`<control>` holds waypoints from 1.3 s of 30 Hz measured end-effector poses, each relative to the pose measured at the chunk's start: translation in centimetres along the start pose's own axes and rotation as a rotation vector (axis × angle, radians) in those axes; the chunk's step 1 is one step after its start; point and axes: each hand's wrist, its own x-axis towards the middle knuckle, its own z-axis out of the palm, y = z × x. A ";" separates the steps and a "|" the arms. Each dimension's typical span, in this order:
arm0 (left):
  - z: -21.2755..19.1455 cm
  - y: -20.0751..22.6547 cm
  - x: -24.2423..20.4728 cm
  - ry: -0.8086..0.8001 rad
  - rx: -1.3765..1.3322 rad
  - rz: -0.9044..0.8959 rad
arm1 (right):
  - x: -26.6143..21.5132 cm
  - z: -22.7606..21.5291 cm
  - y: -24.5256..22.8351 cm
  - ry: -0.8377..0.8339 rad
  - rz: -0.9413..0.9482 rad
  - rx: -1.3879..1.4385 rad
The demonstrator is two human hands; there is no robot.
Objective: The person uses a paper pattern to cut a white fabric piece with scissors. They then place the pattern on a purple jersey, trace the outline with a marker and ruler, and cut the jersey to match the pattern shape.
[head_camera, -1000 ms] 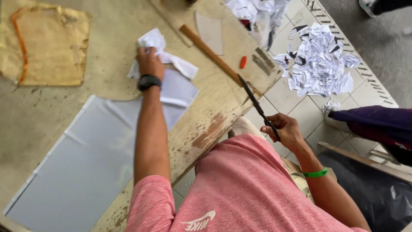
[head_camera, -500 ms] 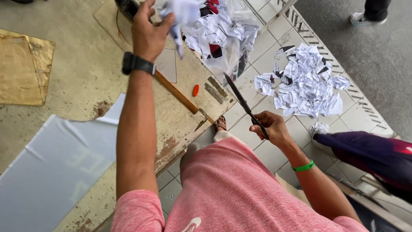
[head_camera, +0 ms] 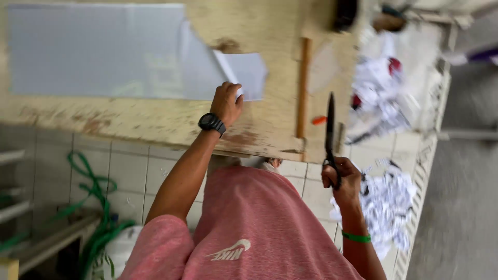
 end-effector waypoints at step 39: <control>-0.2 -8.0 10.1 0.131 0.165 0.293 | 23.5 30.5 -12.7 0.060 0.055 -0.541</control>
